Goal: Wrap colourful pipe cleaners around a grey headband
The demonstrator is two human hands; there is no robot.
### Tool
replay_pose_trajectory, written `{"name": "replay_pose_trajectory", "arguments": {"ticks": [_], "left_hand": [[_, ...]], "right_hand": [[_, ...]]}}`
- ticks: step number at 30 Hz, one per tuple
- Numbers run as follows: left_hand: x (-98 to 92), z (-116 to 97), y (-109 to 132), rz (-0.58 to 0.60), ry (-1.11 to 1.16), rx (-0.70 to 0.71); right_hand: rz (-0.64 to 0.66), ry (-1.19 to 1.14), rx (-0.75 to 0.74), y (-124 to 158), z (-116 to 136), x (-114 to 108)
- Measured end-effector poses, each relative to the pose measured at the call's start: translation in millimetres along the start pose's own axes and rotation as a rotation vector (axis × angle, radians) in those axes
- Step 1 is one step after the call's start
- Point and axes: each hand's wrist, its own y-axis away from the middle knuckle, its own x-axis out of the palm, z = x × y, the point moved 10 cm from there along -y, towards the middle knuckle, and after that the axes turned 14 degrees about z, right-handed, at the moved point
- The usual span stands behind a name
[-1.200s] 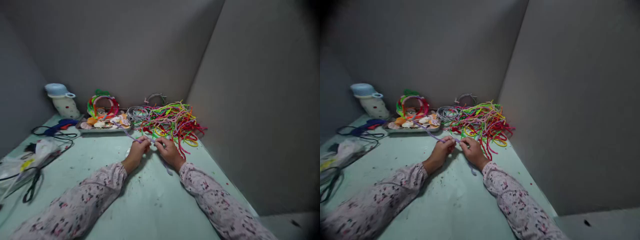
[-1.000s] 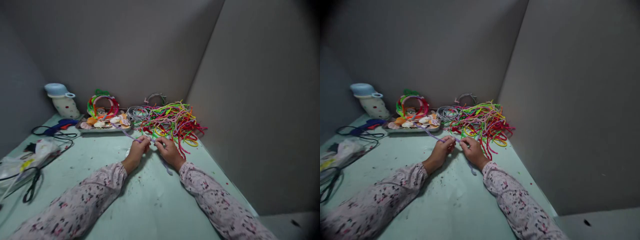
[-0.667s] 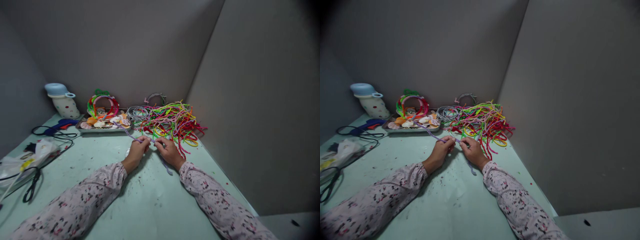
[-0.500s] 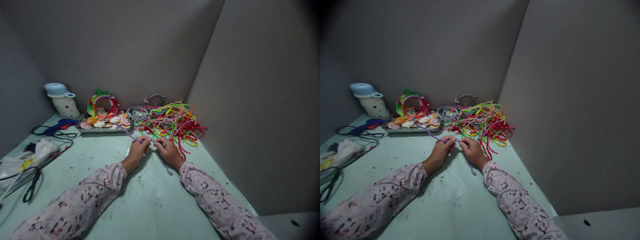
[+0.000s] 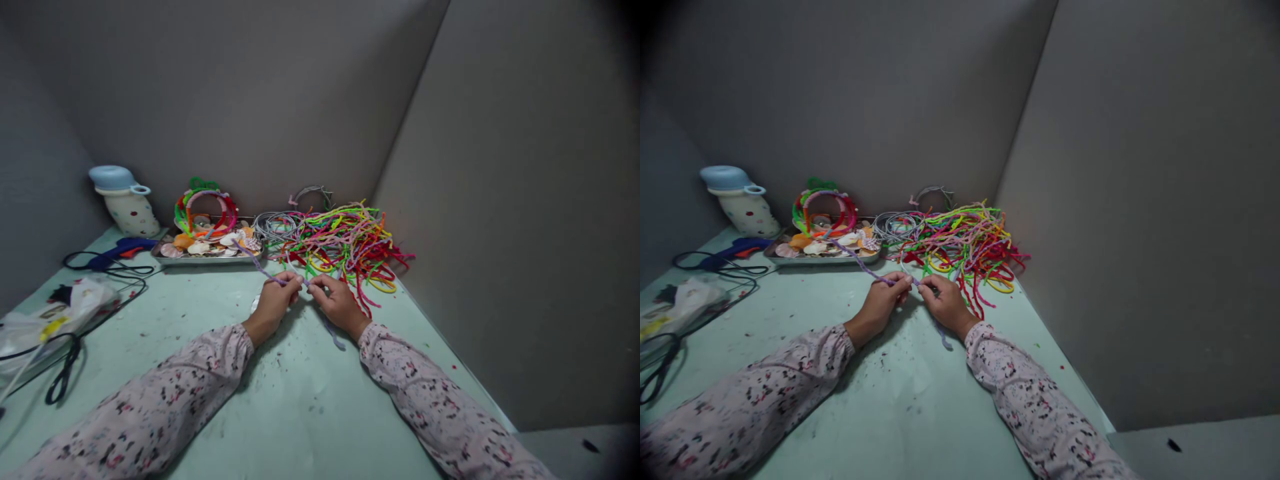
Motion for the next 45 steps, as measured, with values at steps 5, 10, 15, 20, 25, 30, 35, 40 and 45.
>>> {"name": "replay_pose_trajectory", "arguments": {"ticks": [5, 10, 15, 20, 25, 30, 35, 40, 45], "left_hand": [[2.2, 0.2, -0.4, 0.019, 0.021, -0.015], [3.1, 0.7, 0.4, 0.029, 0.04, -0.026], [3.8, -1.1, 0.6, 0.029, 0.047, -0.009], [7.3, -2.4, 0.5, 0.052, 0.046, -0.01], [9.1, -1.5, 0.9, 0.071, 0.017, -0.023], [8.9, -2.4, 0.8, 0.073, -0.001, -0.015], [11.1, -4.2, 1.3, 0.093, 0.003, 0.003], [12.6, -2.9, 1.7, 0.107, 0.048, 0.001], [11.4, -7.2, 2.8, 0.08, 0.035, 0.001]], "right_hand": [[0.015, -0.025, 0.001, 0.1, -1.5, 1.6], [0.02, -0.054, -0.002, 1.0, -2.0, 2.2], [0.015, -0.061, 0.014, 1.3, -1.6, 0.8], [0.001, -0.06, 0.011, 0.0, 0.0, -1.0], [0.004, -0.055, 0.02, -0.6, -2.6, -0.2], [0.022, -0.064, 0.011, -0.4, -2.2, 1.8], [-0.01, -0.087, 0.006, 0.3, -1.4, -1.7], [-0.005, -0.096, 0.015, 0.2, 0.2, -2.8], [-0.001, -0.109, 0.021, 0.5, 2.2, -3.1]]}}
